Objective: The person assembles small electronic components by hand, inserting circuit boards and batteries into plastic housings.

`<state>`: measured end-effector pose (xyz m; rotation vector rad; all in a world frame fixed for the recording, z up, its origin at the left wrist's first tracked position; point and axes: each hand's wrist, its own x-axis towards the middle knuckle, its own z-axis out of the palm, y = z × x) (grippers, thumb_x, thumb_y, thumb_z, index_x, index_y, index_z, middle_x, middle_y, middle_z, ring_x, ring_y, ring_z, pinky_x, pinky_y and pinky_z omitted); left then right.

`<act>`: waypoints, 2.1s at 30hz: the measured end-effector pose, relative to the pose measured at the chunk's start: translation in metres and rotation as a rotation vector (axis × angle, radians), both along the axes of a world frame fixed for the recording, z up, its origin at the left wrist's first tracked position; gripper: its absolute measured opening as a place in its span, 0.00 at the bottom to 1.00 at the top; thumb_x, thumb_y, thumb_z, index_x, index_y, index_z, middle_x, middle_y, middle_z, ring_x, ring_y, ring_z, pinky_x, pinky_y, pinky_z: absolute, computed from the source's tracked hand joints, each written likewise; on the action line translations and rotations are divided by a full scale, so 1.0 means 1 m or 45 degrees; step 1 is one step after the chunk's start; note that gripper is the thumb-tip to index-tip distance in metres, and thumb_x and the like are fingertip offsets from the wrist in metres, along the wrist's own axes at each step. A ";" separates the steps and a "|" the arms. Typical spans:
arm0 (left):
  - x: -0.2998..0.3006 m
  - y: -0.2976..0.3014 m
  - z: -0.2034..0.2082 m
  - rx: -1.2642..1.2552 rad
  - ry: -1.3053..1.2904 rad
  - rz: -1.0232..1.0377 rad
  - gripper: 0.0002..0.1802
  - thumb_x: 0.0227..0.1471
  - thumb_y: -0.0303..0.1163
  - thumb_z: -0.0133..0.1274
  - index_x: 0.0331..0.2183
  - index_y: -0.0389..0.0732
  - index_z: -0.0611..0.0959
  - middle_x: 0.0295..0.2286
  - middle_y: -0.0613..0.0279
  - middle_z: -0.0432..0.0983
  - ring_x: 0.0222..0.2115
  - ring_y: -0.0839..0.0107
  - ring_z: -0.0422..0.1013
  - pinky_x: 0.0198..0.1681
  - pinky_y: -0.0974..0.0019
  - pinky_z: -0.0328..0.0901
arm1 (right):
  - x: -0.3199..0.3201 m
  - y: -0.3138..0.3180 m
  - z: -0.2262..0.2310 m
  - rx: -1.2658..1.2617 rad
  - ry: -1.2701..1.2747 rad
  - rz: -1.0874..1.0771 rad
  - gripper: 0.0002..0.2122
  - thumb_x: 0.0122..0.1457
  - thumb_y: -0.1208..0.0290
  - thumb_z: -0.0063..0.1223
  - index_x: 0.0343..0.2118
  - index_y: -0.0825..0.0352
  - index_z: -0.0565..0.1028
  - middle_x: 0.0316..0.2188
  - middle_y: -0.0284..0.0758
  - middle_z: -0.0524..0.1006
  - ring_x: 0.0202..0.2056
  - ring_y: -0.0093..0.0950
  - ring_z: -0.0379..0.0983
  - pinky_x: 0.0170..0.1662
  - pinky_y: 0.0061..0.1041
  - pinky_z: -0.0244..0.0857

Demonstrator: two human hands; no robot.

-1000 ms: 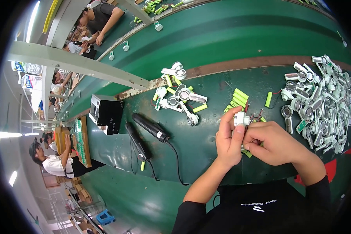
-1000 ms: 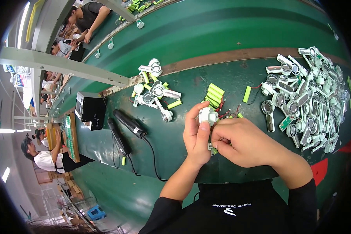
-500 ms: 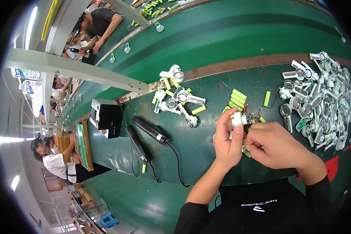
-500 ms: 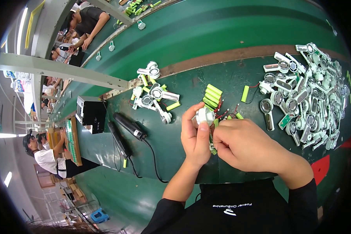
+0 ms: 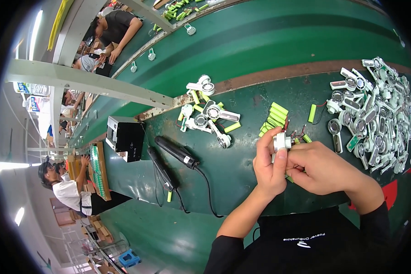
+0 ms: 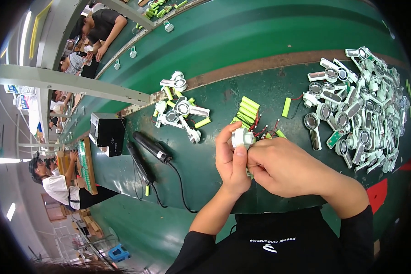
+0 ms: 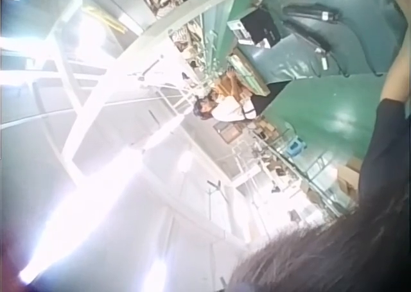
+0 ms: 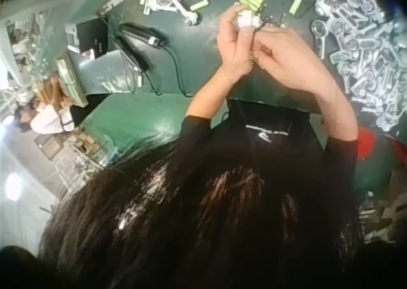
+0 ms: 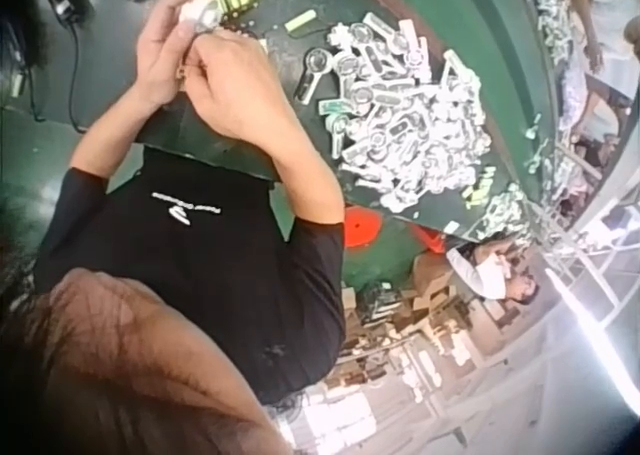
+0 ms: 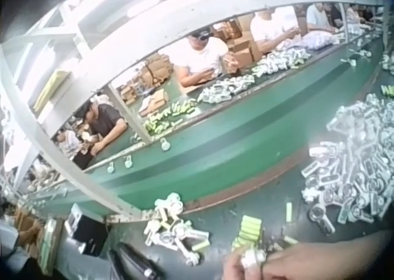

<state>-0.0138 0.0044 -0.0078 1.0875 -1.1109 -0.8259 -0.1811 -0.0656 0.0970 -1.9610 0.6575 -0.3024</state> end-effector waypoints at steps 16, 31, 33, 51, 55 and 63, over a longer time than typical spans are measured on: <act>0.116 -0.045 0.099 0.215 -1.267 0.904 0.42 0.68 0.42 0.65 0.72 0.30 0.69 0.44 0.47 0.77 0.39 0.61 0.75 0.42 0.55 0.72 | -0.069 -0.025 -0.046 -0.573 -0.088 -0.799 0.08 0.65 0.73 0.65 0.44 0.68 0.81 0.35 0.42 0.83 0.38 0.43 0.83 0.42 0.41 0.76; 0.054 -0.019 0.039 0.594 0.401 0.024 0.22 0.63 0.16 0.63 0.55 0.37 0.75 0.51 0.58 0.78 0.49 0.74 0.76 0.57 0.69 0.72 | -0.099 0.026 -0.067 -0.719 0.294 -0.695 0.22 0.54 0.79 0.72 0.52 0.68 0.77 0.39 0.41 0.81 0.41 0.44 0.81 0.42 0.43 0.74; 0.052 -0.017 0.036 0.568 0.450 0.051 0.21 0.64 0.17 0.63 0.55 0.36 0.75 0.52 0.57 0.78 0.51 0.73 0.76 0.58 0.68 0.71 | -0.094 0.032 -0.061 -0.843 0.235 -0.707 0.17 0.52 0.82 0.70 0.45 0.68 0.78 0.38 0.40 0.80 0.42 0.44 0.78 0.44 0.43 0.71; 0.024 -0.052 0.047 0.165 -0.686 -0.258 0.19 0.59 0.26 0.71 0.52 0.38 0.86 0.38 0.58 0.84 0.36 0.67 0.80 0.43 0.62 0.75 | -0.072 -0.072 -0.047 -1.158 0.412 -0.486 0.14 0.55 0.79 0.68 0.45 0.68 0.83 0.46 0.39 0.82 0.52 0.44 0.76 0.57 0.44 0.72; -0.005 -0.052 0.055 0.149 -0.795 -0.394 0.20 0.59 0.29 0.71 0.51 0.39 0.86 0.38 0.54 0.83 0.38 0.56 0.82 0.42 0.57 0.76 | -0.061 -0.099 -0.053 -1.009 1.061 -0.344 0.11 0.53 0.70 0.69 0.38 0.68 0.84 0.35 0.42 0.85 0.50 0.43 0.81 0.53 0.44 0.75; -0.007 -0.071 0.044 0.163 -0.901 -0.206 0.20 0.58 0.31 0.72 0.50 0.39 0.85 0.38 0.54 0.83 0.39 0.53 0.82 0.41 0.54 0.76 | -0.075 -0.124 -0.050 -0.717 0.628 -0.367 0.03 0.60 0.74 0.64 0.34 0.67 0.83 0.30 0.40 0.83 0.39 0.40 0.82 0.44 0.41 0.76</act>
